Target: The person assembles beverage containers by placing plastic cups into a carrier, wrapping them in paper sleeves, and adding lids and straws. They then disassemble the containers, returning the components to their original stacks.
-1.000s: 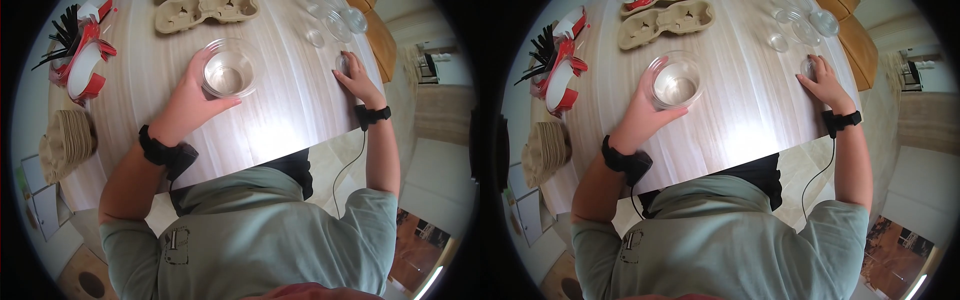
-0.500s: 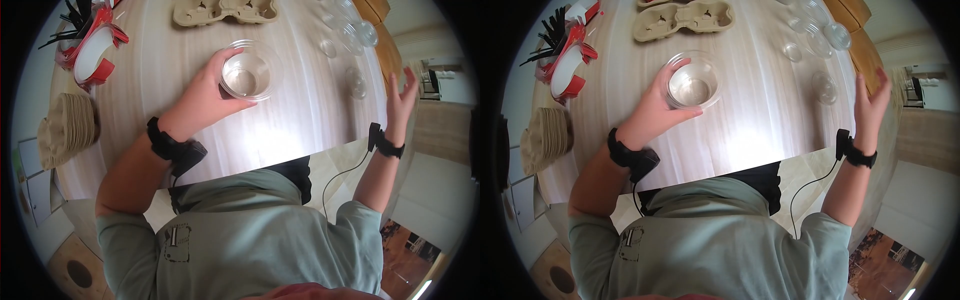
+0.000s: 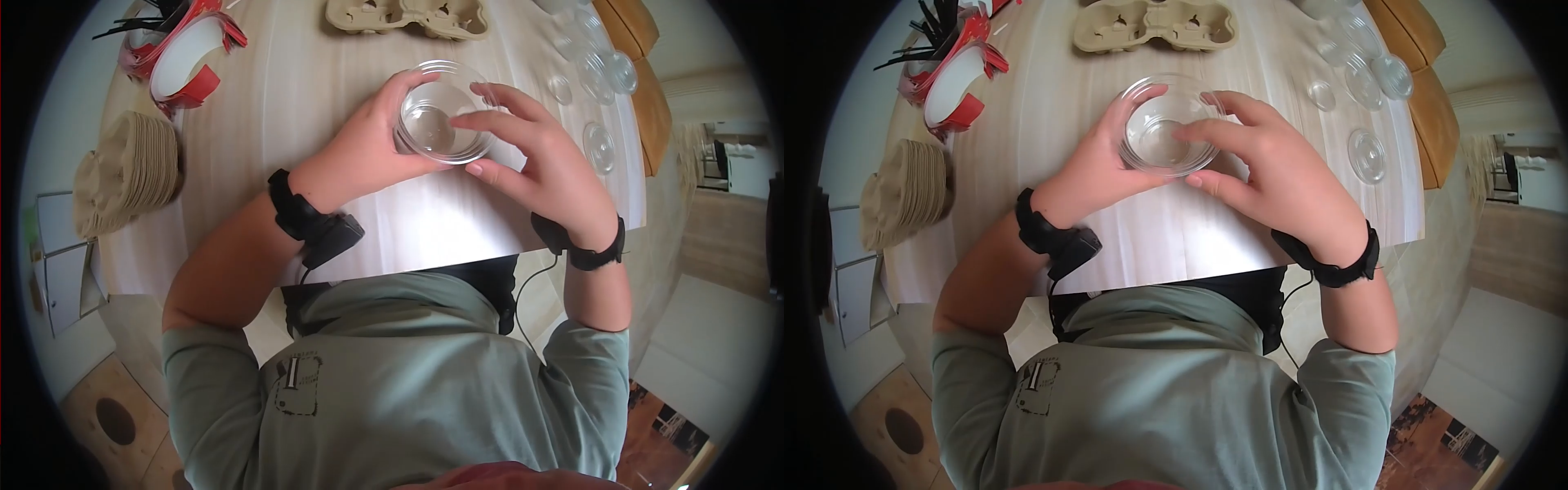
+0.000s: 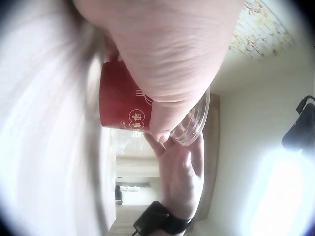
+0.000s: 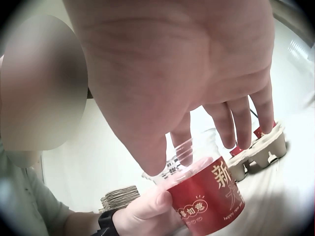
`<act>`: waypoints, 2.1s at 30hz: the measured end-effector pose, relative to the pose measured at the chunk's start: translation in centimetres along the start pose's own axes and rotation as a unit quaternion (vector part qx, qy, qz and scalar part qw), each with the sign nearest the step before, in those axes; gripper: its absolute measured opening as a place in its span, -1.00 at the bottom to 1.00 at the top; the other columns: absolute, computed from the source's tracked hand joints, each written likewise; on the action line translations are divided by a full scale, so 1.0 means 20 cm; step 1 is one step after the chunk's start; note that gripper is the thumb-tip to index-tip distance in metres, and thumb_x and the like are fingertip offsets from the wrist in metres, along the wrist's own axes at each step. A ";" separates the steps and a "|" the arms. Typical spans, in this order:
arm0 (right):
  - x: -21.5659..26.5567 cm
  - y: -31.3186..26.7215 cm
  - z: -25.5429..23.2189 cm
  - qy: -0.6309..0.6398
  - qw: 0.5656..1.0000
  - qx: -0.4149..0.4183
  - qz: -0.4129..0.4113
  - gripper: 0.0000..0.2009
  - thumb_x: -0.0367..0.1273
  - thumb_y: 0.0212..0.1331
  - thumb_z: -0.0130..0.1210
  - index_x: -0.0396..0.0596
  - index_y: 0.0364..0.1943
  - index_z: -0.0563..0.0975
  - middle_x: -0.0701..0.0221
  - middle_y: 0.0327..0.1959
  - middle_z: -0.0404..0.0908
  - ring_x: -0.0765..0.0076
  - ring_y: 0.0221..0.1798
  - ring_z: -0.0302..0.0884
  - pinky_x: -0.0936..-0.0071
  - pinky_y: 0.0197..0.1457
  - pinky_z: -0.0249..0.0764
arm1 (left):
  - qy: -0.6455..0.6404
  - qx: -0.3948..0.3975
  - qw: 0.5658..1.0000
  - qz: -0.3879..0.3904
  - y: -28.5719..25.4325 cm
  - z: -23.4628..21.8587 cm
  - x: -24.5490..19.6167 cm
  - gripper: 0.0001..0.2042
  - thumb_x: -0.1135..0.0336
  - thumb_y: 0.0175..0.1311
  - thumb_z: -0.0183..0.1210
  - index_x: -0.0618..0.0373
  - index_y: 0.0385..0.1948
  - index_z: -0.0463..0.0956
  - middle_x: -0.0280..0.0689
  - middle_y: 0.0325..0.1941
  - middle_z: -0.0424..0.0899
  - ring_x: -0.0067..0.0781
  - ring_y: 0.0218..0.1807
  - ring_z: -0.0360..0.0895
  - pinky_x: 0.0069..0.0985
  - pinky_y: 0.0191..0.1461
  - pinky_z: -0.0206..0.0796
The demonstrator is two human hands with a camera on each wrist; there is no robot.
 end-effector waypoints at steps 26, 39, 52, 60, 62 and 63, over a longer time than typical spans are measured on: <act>-0.53 -0.24 -0.62 -0.006 0.911 -0.387 0.140 -0.71 -0.26 0.46 0.20 -0.22 0.03 0.66 0.27 0.11 0.70 0.43 0.09 0.63 0.51 0.22 0.47 | -0.007 0.029 0.999 -0.041 -0.01 0.01 0.04 -0.08 0.41 0.13 0.46 0.13 0.50 0.01 0.04 0.40 0.29 -0.37 -0.12 0.68 -0.42 0.03 0.58; -0.78 -0.32 -0.54 -0.119 0.906 -0.285 0.291 -0.54 -0.02 0.43 0.13 -0.16 0.05 0.65 0.17 0.01 0.71 0.21 0.15 0.62 0.34 0.23 0.45 | 0.067 0.000 0.997 0.049 0.00 0.01 0.09 -0.20 0.42 0.22 0.35 0.19 0.48 0.06 0.05 0.32 0.47 -0.12 0.25 0.55 -0.25 0.32 0.42; -0.27 -0.17 -0.47 -0.126 0.906 -0.385 0.120 -0.57 -0.23 0.32 0.28 -0.10 0.20 0.55 0.24 0.12 0.61 0.25 0.05 0.59 0.32 0.20 0.47 | -0.018 -0.010 1.000 0.010 0.01 0.00 0.09 -0.31 0.36 0.26 0.40 0.25 0.40 0.26 -0.11 0.23 0.51 -0.29 0.21 0.53 -0.36 0.31 0.43; 0.05 0.16 0.03 0.197 0.972 -0.062 0.113 -0.19 -0.25 0.18 0.42 0.00 0.49 0.24 0.14 0.19 0.51 0.30 0.11 0.60 0.33 0.13 0.56 | -0.280 -0.051 0.959 -0.012 0.02 -0.03 0.06 -0.46 0.38 0.38 0.33 0.25 0.32 0.30 -0.20 0.17 0.56 -0.47 0.14 0.58 -0.47 0.23 0.51; 0.00 0.21 0.10 0.243 0.962 -0.057 0.112 -0.23 -0.24 0.20 0.41 -0.04 0.47 0.26 0.16 0.07 0.57 0.33 0.04 0.63 0.40 0.09 0.57 | -0.272 -0.065 0.959 -0.036 0.02 -0.05 0.08 -0.47 0.34 0.42 0.30 0.26 0.33 0.29 -0.20 0.18 0.57 -0.49 0.16 0.58 -0.46 0.24 0.51; -0.02 0.22 0.12 0.261 0.957 -0.070 0.103 -0.23 -0.20 0.20 0.41 -0.08 0.45 0.27 0.16 -0.02 0.62 0.33 -0.04 0.66 0.41 0.02 0.59 | -0.269 -0.074 0.959 -0.049 0.02 -0.06 0.09 -0.48 0.32 0.44 0.29 0.26 0.34 0.29 -0.20 0.19 0.57 -0.49 0.17 0.57 -0.46 0.24 0.51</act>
Point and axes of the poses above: each hand's wrist, its own y-axis towards the middle knuckle, its own z-axis out of the palm, x = y × z, the point moved 5 cm from there along y, towards the middle knuckle
